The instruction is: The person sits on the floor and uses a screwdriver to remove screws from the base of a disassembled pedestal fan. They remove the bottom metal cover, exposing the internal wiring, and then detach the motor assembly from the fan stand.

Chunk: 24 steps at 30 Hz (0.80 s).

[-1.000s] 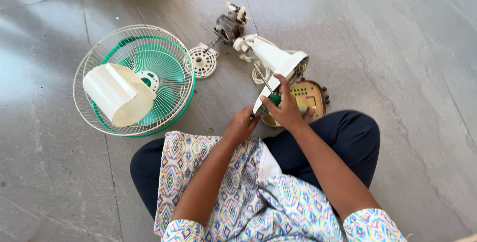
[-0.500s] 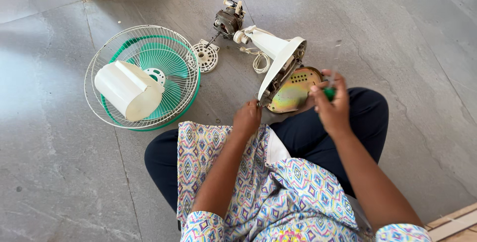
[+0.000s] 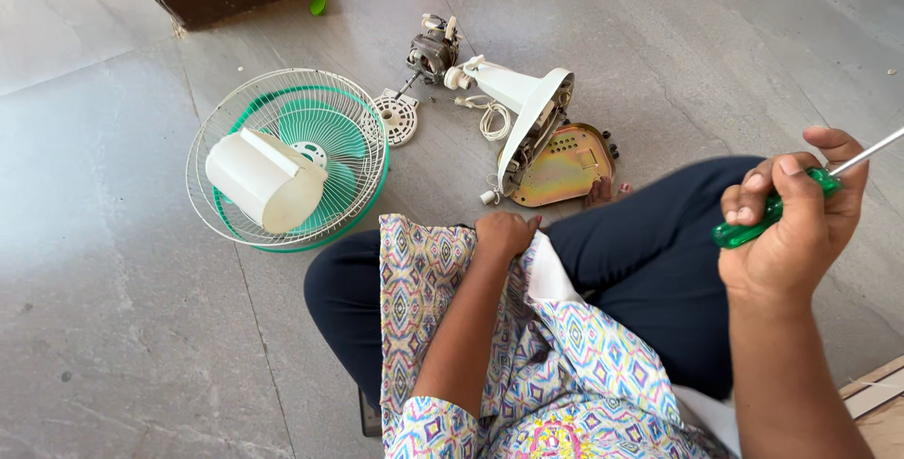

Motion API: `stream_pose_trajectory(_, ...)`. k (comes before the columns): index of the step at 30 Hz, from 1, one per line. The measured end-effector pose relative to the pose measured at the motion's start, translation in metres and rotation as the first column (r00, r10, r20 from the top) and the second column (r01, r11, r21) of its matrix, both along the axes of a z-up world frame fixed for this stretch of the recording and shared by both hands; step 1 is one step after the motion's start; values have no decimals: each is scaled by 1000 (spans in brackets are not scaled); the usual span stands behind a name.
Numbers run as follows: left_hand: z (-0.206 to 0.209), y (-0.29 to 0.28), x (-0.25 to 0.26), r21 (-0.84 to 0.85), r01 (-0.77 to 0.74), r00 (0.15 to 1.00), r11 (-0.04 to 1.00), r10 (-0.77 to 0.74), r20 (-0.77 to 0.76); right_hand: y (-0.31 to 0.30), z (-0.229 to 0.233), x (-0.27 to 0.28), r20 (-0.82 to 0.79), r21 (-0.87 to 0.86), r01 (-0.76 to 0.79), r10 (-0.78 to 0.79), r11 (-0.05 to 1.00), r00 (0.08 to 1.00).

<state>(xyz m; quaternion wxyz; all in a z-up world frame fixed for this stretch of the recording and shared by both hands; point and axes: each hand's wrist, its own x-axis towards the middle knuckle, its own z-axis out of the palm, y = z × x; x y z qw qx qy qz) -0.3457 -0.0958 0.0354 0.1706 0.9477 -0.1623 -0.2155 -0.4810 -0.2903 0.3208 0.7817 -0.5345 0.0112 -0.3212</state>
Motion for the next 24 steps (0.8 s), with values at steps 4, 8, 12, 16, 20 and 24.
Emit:
stream_pose_trajectory(4, -8, 10, -15, 45, 31, 999, 999, -32, 32, 45, 15, 1, 14, 67, -130, 129, 989, 992)
stream_pose_trajectory(8, -34, 29, -41, 137, 15, 1000, 990, -17, 15, 75, 25, -5, -57, 171, -278, 291, 945, 955)
stream_pose_trajectory(12, -50, 30, -40, 184, 21, 988, 983, 8, -154, 65, 25, 16, -110, 103, -286, 297, 953, 949)
stream_pose_trajectory(16, -57, 25, -28, 175, 6, 985, 985, 24, -170, 44, 4, 29, -125, 84, -209, 219, 974, 968)
stream_pose_trajectory(20, -44, 26, -24, 164, 29, 984, 986, 0, -177, 15, -8, 26, -156, -1, -96, 94, 995, 983)
stream_pose_trajectory(24, -19, 27, -29, 149, 24, 995, 989, -9, -102, -16, -13, 19, -140, 211, -168, 200, 963, 970)
